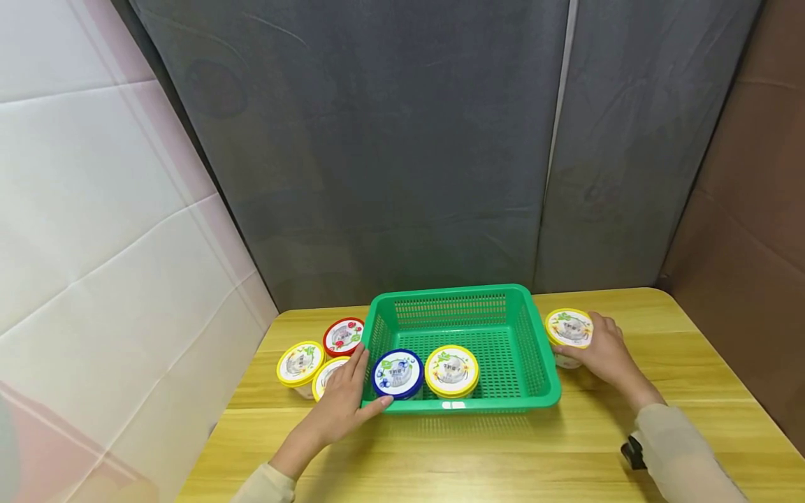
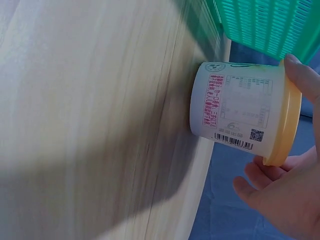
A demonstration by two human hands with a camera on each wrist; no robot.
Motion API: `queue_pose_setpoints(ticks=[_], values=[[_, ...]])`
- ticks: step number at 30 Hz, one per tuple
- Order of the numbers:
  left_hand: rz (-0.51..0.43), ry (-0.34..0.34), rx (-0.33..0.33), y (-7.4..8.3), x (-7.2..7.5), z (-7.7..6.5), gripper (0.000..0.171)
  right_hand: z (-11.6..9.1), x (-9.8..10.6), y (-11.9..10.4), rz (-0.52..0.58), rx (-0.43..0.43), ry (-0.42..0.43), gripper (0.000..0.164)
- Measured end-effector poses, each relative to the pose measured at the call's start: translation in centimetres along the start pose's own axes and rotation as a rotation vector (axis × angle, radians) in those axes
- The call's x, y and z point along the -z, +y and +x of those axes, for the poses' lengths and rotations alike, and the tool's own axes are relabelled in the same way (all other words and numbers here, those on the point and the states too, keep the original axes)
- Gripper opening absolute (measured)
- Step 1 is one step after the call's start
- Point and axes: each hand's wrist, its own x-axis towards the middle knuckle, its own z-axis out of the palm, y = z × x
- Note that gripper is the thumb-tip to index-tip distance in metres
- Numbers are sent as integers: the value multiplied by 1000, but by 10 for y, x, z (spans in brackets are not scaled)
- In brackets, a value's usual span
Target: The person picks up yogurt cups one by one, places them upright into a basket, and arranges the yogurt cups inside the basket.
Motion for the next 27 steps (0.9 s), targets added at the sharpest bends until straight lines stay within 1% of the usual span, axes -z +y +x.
queue_pose_setpoints(ticks=[4, 7, 11, 15, 23, 27], values=[[-5, 8, -8, 0, 1, 0, 104, -1, 4, -2, 12, 4, 21, 109], [-4, -3, 3, 1, 1, -1, 104, -1, 7, -2, 16, 4, 35, 107], [-1, -15, 15, 1, 2, -1, 105, -1, 12, -3, 20, -12, 40, 108], [-4, -12, 11, 1, 1, 0, 105, 0, 20, -5, 18, -20, 45, 110], [-17, 8, -1, 2, 1, 0, 104, 1, 37, -15, 13, -12, 84, 107], [-15, 5, 2, 2, 0, 0, 103, -1, 45, -21, 4, -16, 78, 110]])
